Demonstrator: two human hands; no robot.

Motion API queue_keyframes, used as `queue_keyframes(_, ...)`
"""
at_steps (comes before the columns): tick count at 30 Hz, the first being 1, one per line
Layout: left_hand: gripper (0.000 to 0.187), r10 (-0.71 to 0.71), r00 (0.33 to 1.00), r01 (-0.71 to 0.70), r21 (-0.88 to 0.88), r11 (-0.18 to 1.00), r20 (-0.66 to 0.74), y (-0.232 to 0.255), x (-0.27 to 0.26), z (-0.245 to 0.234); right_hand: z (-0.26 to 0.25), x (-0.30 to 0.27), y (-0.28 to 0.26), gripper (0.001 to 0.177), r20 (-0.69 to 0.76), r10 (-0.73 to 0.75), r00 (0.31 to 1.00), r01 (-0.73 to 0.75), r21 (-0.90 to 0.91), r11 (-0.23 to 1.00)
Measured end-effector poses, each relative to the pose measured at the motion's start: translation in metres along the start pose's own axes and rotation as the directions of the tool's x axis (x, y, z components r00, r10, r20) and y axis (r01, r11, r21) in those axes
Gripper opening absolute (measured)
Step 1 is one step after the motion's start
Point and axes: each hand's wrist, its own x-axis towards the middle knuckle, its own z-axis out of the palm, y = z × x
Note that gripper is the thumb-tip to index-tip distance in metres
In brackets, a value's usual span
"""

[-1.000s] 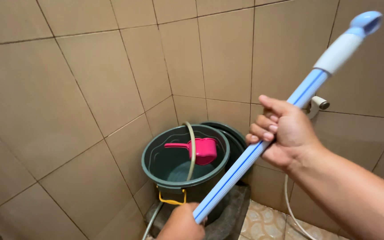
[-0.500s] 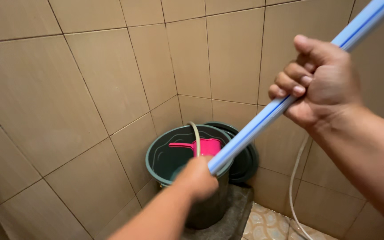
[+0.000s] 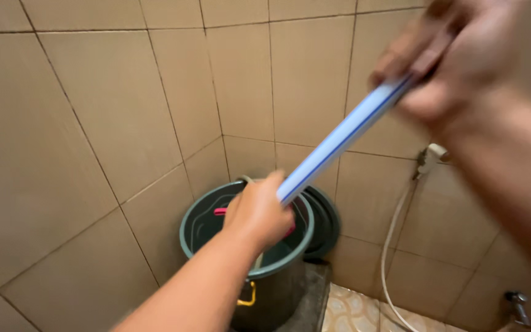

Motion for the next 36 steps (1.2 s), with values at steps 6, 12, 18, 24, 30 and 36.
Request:
queue_keyframes(6, 0.031, 0.164, 0.976, -0.177, -0.086, 0.980, -0.141, 0.013, 0.045, -0.030, 0.026, 0.060, -0.013, 0.036, 0.141, -0.103, 0.985, 0.100, 0.029, 0.995)
queue_keyframes(12, 0.035, -0.010, 0.998, 0.000, -0.172, 0.985, -0.058, -0.044, 0.036, -0.020, 0.060, 0.002, 0.110, 0.022, 0.043, 0.207, 0.977, -0.204, -0.067, 0.977)
queue_keyframes(18, 0.038, 0.117, 0.988, -0.135, -0.187, 0.973, -0.103, -0.045, 0.043, -0.038, 0.093, 0.016, 0.102, 0.037, -0.033, 0.218, 0.975, -0.218, 0.022, 0.976)
queue_keyframes(24, 0.032, 0.353, 0.902, -0.407, -0.223, 0.886, -0.247, -0.016, 0.065, -0.056, 0.096, 0.035, 0.052, 0.042, 0.006, -0.006, 1.000, 0.006, -0.005, 1.000)
queue_keyframes(30, 0.039, 0.172, 0.985, -0.170, -0.223, 0.960, -0.012, -0.056, 0.032, -0.027, 0.090, -0.006, 0.114, 0.040, -0.124, 0.262, 0.957, -0.261, 0.025, 0.965)
queue_keyframes(36, 0.027, 0.272, 0.962, -0.267, -0.297, 0.917, -0.026, -0.062, 0.028, -0.009, 0.082, -0.026, 0.100, 0.038, -0.143, 0.290, 0.946, -0.289, 0.026, 0.957)
